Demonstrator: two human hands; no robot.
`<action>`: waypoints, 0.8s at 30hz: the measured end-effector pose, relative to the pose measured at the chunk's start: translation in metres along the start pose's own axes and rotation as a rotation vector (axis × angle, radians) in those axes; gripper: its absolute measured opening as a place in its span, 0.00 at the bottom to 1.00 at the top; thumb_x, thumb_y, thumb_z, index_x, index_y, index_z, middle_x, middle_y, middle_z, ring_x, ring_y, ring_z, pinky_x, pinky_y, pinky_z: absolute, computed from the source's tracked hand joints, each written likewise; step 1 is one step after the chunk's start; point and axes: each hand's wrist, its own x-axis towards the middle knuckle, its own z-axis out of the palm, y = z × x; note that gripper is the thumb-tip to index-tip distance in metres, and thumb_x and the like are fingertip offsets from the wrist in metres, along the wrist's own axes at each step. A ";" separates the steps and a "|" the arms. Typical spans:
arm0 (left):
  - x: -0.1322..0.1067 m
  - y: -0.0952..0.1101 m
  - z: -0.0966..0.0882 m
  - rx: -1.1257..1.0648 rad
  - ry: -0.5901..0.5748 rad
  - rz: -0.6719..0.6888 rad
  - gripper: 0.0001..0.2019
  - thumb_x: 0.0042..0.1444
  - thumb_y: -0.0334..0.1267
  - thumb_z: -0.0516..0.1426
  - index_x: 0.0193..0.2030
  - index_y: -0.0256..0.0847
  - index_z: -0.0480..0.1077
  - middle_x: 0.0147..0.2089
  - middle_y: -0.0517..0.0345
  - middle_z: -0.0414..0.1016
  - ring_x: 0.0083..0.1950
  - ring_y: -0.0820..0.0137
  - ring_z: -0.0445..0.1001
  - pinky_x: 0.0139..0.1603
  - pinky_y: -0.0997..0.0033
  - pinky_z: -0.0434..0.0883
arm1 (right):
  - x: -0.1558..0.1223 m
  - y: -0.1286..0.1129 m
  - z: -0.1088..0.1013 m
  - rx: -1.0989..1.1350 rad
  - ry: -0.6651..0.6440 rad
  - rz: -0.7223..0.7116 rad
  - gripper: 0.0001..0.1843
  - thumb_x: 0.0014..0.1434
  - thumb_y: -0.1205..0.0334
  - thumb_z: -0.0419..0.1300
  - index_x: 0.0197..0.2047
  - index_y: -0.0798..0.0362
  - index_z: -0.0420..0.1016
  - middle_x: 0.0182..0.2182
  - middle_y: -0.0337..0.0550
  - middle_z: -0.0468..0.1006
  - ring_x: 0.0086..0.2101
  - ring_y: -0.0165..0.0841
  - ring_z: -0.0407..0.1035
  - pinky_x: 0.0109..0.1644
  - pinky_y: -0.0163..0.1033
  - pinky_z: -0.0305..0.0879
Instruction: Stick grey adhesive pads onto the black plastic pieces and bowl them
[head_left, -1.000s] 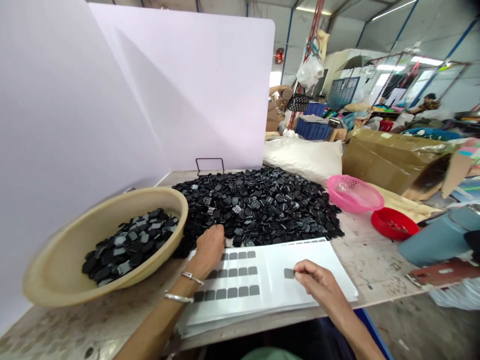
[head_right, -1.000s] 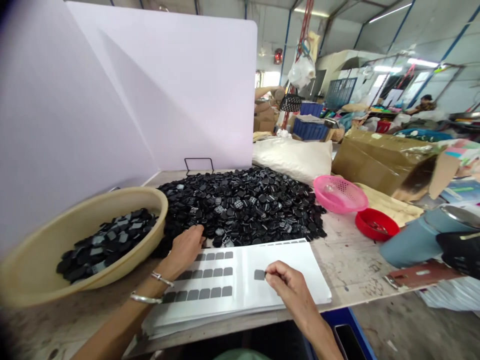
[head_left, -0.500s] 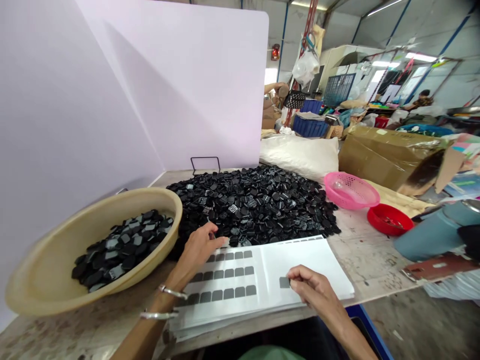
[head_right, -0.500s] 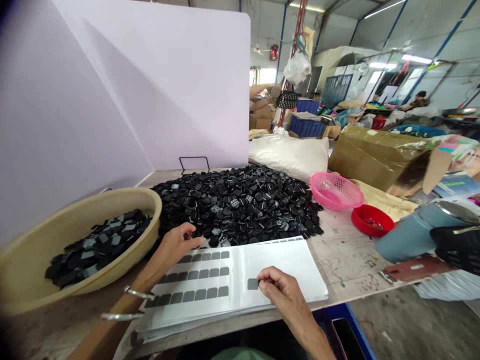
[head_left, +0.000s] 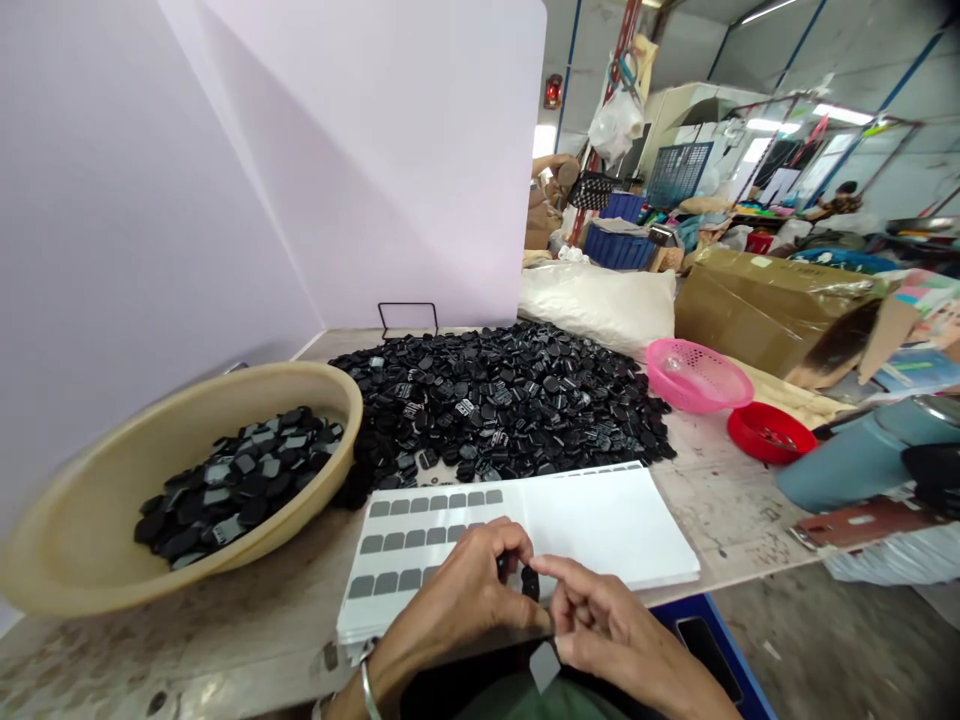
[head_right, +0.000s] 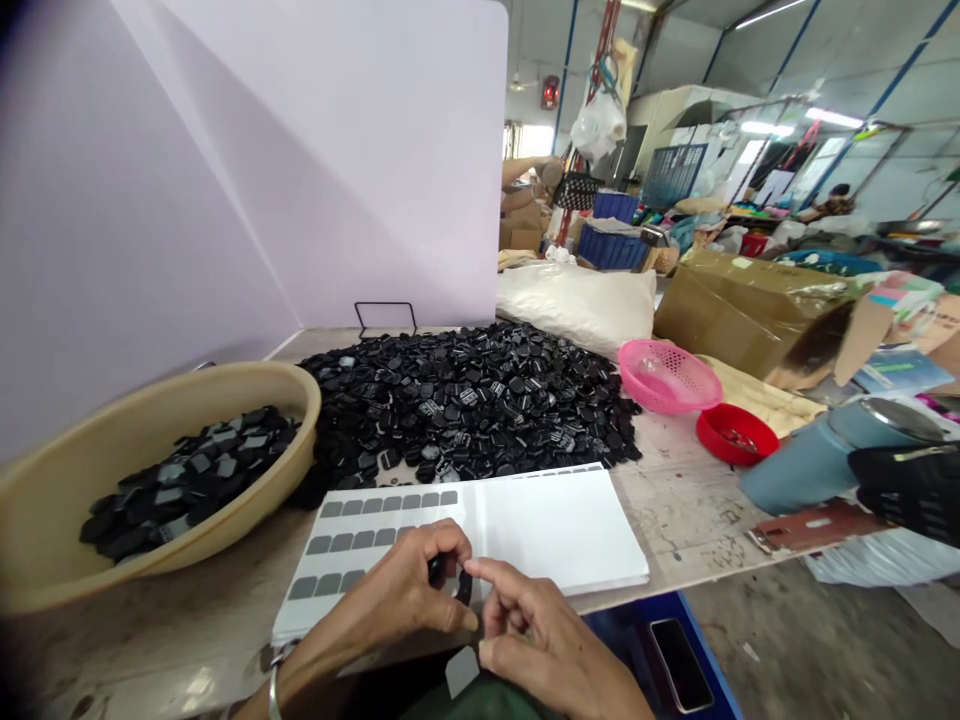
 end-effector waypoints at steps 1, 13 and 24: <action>0.000 0.001 0.001 -0.062 -0.033 -0.019 0.15 0.33 0.34 0.67 0.29 0.39 0.69 0.27 0.67 0.63 0.28 0.76 0.59 0.26 0.77 0.53 | -0.003 0.002 0.000 -0.005 0.011 -0.014 0.27 0.55 0.62 0.60 0.59 0.42 0.68 0.37 0.41 0.76 0.37 0.35 0.70 0.42 0.41 0.67; 0.005 -0.006 0.013 -0.462 0.037 -0.138 0.17 0.40 0.34 0.64 0.39 0.37 0.68 0.29 0.66 0.64 0.24 0.80 0.58 0.23 0.78 0.57 | 0.010 0.012 0.003 0.291 -0.093 0.107 0.27 0.53 0.65 0.59 0.58 0.48 0.69 0.32 0.37 0.71 0.26 0.26 0.60 0.30 0.32 0.58; 0.006 -0.010 0.033 -0.701 0.067 -0.182 0.16 0.44 0.29 0.60 0.41 0.40 0.64 0.29 0.67 0.68 0.19 0.83 0.62 0.19 0.81 0.53 | 0.017 0.019 0.007 -0.262 0.394 -0.168 0.11 0.65 0.61 0.51 0.47 0.50 0.71 0.34 0.42 0.71 0.35 0.32 0.67 0.39 0.36 0.63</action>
